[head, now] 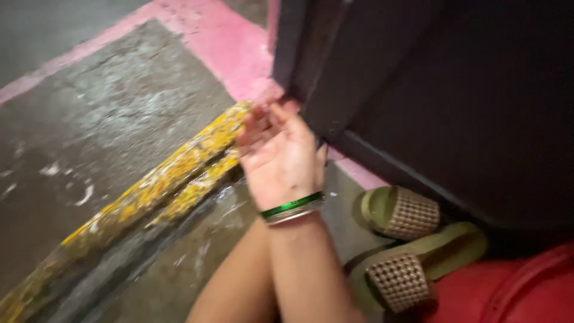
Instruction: The person cleans a door threshold by wiping it with a black cloth, rinsing the cloth in a red bucket of water, and then continuing to wipe the threshold area and edges.
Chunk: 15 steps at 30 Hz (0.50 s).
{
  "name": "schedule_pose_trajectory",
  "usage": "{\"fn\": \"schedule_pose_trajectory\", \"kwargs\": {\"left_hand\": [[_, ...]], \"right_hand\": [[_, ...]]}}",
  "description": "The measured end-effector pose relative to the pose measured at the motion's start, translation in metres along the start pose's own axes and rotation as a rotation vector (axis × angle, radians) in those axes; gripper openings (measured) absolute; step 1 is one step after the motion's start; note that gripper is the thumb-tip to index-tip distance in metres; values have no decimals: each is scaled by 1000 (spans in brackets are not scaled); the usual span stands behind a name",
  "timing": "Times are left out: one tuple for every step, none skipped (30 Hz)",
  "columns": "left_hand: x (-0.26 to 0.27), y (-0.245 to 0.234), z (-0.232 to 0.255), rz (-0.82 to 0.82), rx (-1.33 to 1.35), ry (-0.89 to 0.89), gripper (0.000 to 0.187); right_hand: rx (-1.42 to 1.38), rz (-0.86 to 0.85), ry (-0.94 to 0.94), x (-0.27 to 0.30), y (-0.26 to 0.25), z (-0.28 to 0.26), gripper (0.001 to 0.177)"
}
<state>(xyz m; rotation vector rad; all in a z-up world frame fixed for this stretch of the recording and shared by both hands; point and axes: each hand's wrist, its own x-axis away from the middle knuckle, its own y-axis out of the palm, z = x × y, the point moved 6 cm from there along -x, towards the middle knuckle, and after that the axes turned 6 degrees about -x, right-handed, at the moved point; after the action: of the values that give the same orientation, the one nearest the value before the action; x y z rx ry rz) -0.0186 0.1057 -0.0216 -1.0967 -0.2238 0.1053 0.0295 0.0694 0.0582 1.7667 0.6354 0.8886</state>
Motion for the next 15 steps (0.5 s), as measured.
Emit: {"fn": "schedule_pose_trajectory", "kwargs": {"left_hand": [[-3, 2, 5, 22, -37, 64, 54], [-2, 4, 6, 40, -68, 106, 51], [1, 6, 5, 56, -88, 140, 49], [6, 7, 1, 69, -97, 163, 47], [12, 10, -2, 55, -98, 176, 45], [21, 13, -8, 38, -73, 180, 44], [31, 17, -14, 26, -54, 186, 43], [41, 22, -16, -2, 9, 215, 40], [51, 18, -22, 89, 36, 234, 42], [61, 12, -31, 182, 59, 249, 45], [72, 4, -40, 276, 81, 264, 50], [88, -4, -49, 370, 103, 271, 55], [107, -14, -55, 463, 124, 278, 62], [129, -25, -60, 561, 140, 275, 68], [145, -15, -67, 244, -7, 173, 56]], "right_hand": [[-19, 24, -4, -2, -2, 6, 13], [-42, 49, 5, -3, -4, 12, 15], [-37, 59, 26, -3, -4, 17, 14], [-32, 67, 56, -3, -4, 25, 14], [-27, 75, 86, -3, -5, 30, 14], [-14, 77, 87, -3, -6, 31, 13], [0, 79, 88, -5, -7, 31, 12], [12, 80, 95, -7, -9, 34, 11], [33, 95, 86, -9, -13, 35, 11], [52, 106, 81, -11, -16, 35, 12], [72, 116, 77, -14, -20, 35, 12], [78, 116, 91, -18, -23, 38, 11], [84, 114, 105, -22, -26, 40, 10], [92, 113, 129, -25, -30, 45, 10], [127, 109, 132, -28, -33, 46, 10]]}}
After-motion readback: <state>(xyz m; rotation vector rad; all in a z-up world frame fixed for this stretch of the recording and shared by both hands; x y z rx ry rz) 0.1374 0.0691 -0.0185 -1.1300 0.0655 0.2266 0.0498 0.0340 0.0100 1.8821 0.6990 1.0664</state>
